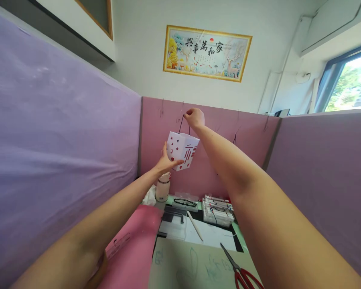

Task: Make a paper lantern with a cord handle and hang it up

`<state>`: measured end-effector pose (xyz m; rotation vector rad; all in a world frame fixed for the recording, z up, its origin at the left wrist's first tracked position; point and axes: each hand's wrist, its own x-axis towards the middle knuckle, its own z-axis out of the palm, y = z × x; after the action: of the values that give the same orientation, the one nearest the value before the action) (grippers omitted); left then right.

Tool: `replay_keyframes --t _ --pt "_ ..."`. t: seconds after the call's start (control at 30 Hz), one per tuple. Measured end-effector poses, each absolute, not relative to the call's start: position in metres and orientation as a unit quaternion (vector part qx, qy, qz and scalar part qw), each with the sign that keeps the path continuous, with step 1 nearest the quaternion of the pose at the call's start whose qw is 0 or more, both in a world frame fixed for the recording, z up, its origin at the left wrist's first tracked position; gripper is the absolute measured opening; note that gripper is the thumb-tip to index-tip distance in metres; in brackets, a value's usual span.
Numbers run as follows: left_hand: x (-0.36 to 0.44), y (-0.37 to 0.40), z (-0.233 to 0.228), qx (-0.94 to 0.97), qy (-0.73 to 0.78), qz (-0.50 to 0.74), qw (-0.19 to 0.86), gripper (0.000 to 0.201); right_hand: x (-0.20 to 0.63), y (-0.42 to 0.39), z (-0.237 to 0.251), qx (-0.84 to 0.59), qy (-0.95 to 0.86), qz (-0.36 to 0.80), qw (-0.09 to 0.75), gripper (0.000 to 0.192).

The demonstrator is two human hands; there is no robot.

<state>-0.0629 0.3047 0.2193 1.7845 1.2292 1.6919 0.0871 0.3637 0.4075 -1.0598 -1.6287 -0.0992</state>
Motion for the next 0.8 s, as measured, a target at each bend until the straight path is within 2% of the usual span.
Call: replay_keyframes --t 0.13,0.27,0.37,0.63,0.8 --pt "-0.047 0.326 0.215 0.625 0.484 0.595 0.145 0.129 0.082 0.374 0.401 -0.456 -0.69 -0.038 0.561 0.021" --pt "-0.028 0.33 0.202 0.59 0.481 0.621 0.185 0.115 0.093 0.371 0.379 -0.468 -0.68 -0.036 0.563 0.024" --pt "-0.009 0.326 0.189 0.581 0.485 0.626 0.187 0.115 0.105 0.367 0.362 -0.486 -0.665 -0.03 0.567 0.025" --pt "0.032 0.319 0.17 0.605 0.537 0.58 0.092 0.123 0.121 0.367 0.342 -0.514 -0.642 -0.019 0.569 0.022" --pt "0.039 0.308 0.178 0.628 0.529 0.552 0.145 0.116 0.142 0.359 0.346 -0.516 -0.639 -0.025 0.57 0.024"
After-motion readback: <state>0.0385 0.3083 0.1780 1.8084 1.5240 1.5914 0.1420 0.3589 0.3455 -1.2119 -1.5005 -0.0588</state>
